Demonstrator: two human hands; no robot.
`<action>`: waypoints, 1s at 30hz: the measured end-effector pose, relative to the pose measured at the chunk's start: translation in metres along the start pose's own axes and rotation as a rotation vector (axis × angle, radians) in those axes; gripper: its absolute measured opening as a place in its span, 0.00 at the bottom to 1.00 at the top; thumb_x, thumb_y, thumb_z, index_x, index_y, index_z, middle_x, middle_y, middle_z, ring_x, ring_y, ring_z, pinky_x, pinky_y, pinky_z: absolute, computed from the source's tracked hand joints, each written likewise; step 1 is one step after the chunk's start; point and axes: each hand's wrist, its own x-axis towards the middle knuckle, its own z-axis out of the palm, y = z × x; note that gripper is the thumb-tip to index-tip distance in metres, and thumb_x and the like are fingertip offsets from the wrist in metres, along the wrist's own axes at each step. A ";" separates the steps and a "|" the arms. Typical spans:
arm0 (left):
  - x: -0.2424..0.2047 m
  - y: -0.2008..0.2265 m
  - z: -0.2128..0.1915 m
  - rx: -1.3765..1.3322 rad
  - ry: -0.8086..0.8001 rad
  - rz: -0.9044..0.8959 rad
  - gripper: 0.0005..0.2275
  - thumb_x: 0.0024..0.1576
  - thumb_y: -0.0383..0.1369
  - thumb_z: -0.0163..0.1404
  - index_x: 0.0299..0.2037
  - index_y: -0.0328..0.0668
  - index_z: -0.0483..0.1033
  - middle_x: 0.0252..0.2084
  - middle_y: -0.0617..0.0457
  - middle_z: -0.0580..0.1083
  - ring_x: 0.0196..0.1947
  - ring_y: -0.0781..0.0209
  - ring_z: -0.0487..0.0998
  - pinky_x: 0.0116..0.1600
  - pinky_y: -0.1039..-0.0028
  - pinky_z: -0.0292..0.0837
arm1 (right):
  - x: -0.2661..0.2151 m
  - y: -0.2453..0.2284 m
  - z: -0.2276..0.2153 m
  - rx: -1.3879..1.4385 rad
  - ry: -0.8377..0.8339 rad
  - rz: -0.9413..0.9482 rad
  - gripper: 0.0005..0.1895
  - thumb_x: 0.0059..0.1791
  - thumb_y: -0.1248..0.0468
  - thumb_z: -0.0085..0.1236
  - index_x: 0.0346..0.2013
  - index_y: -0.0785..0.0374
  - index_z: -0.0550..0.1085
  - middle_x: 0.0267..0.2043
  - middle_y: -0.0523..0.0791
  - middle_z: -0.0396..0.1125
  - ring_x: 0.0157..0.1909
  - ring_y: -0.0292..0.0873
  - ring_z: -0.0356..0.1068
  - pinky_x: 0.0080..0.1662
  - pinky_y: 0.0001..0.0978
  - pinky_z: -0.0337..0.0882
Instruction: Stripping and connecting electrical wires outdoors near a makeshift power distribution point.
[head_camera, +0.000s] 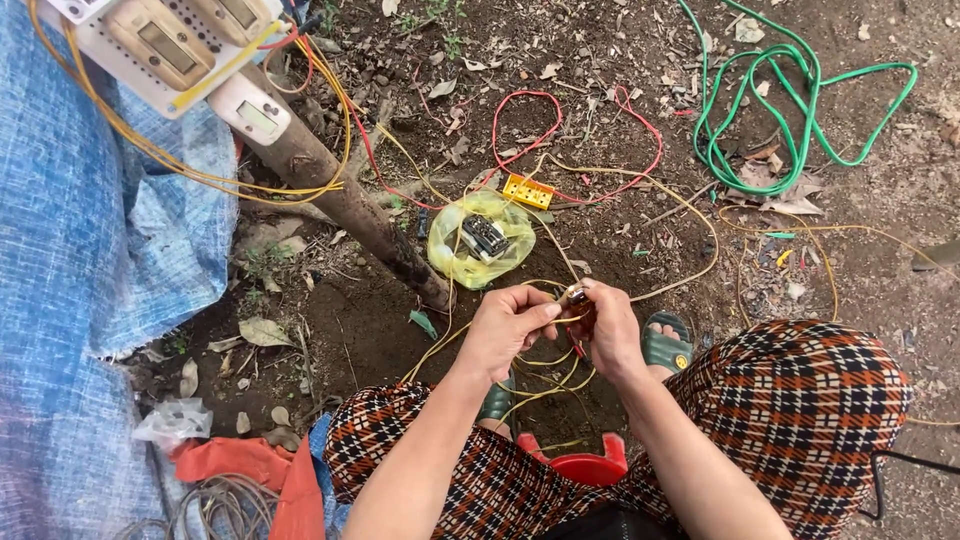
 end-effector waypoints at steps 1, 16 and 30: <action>0.002 -0.003 -0.001 0.008 0.002 0.017 0.04 0.56 0.25 0.59 0.38 0.33 0.80 0.19 0.43 0.76 0.13 0.75 0.63 0.18 0.91 0.51 | 0.000 0.000 0.000 0.003 -0.001 -0.002 0.20 0.48 0.56 0.44 0.25 0.68 0.77 0.17 0.53 0.66 0.17 0.41 0.63 0.19 0.23 0.55; 0.000 -0.001 0.000 -0.067 -0.012 -0.020 0.05 0.57 0.27 0.59 0.38 0.33 0.79 0.19 0.41 0.75 0.11 0.74 0.63 0.17 0.90 0.50 | 0.000 -0.002 0.001 0.031 -0.017 -0.015 0.21 0.49 0.56 0.44 0.25 0.68 0.77 0.16 0.51 0.64 0.16 0.40 0.61 0.18 0.23 0.55; 0.002 0.000 0.000 -0.119 -0.078 -0.137 0.04 0.61 0.27 0.54 0.37 0.34 0.77 0.18 0.43 0.74 0.10 0.74 0.60 0.15 0.90 0.49 | 0.014 0.024 -0.011 0.077 -0.005 -0.007 0.18 0.49 0.57 0.46 0.25 0.66 0.76 0.17 0.53 0.66 0.17 0.41 0.62 0.18 0.23 0.54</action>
